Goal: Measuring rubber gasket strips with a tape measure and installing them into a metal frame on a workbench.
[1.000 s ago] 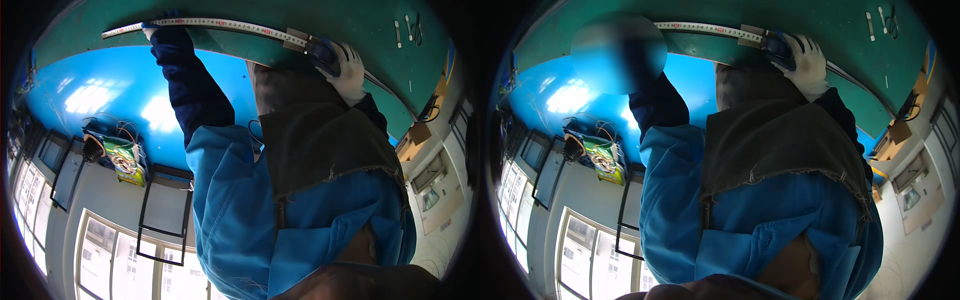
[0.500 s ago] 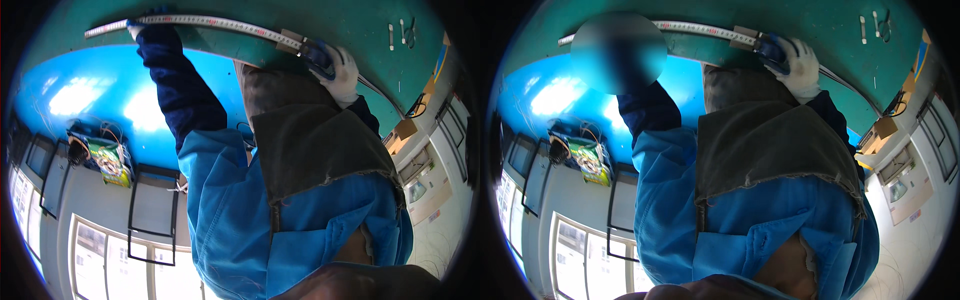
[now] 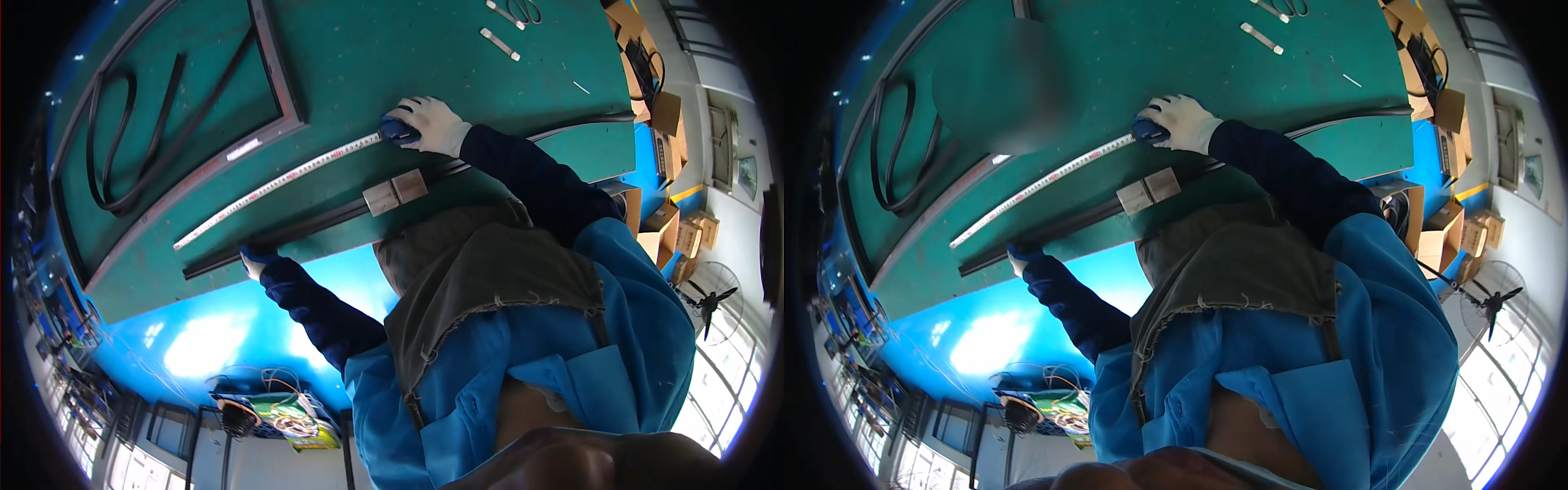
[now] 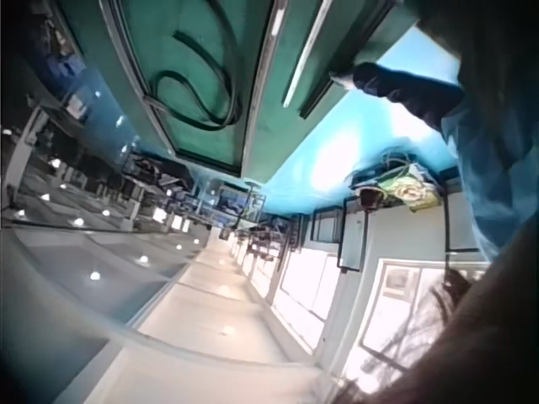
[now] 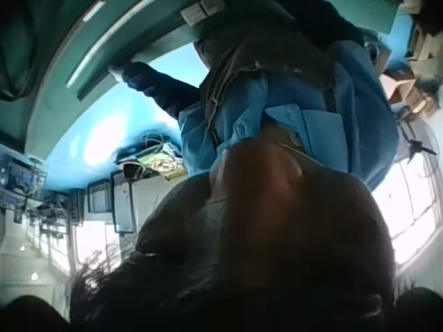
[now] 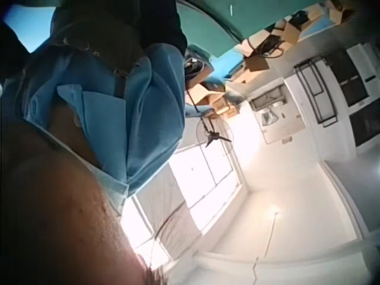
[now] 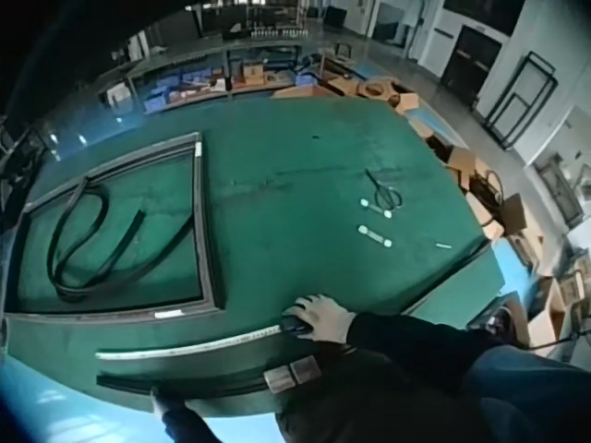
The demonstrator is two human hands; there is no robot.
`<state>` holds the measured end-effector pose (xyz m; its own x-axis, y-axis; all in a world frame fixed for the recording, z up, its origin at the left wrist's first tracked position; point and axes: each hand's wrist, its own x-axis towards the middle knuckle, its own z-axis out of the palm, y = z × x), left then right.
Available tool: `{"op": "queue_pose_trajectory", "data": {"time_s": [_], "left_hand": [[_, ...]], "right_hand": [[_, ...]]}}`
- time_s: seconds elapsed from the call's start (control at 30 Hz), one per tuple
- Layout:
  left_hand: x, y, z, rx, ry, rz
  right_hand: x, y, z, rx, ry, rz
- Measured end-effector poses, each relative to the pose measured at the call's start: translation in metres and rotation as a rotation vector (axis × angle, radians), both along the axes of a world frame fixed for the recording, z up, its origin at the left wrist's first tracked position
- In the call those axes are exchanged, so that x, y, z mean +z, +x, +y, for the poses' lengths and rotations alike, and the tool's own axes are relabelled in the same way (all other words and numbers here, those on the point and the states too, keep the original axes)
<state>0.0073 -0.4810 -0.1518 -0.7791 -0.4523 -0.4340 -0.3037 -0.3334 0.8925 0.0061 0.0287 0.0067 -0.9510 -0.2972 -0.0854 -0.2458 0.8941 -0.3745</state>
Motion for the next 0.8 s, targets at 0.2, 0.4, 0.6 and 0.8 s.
{"op": "queue_pose_trajectory", "data": {"time_s": [0.2,0.4,0.6,0.8], "left_hand": [[0.022,-0.020,0.055,0.442,-0.230,-0.165],[0.078,0.007,0.104,0.390,-0.335,-0.148],[0.089,0.022,0.127,0.309,-0.322,-0.199],[0.090,0.025,0.140,0.109,-0.526,-0.063]], "right_hand": [[-0.002,0.011,0.053,-0.019,0.108,-0.028],[-0.021,-0.006,0.199,-0.803,0.217,0.069],[-0.051,-0.038,0.289,-1.075,0.246,0.077],[-0.062,-0.046,0.287,-1.077,0.407,0.036]]}}
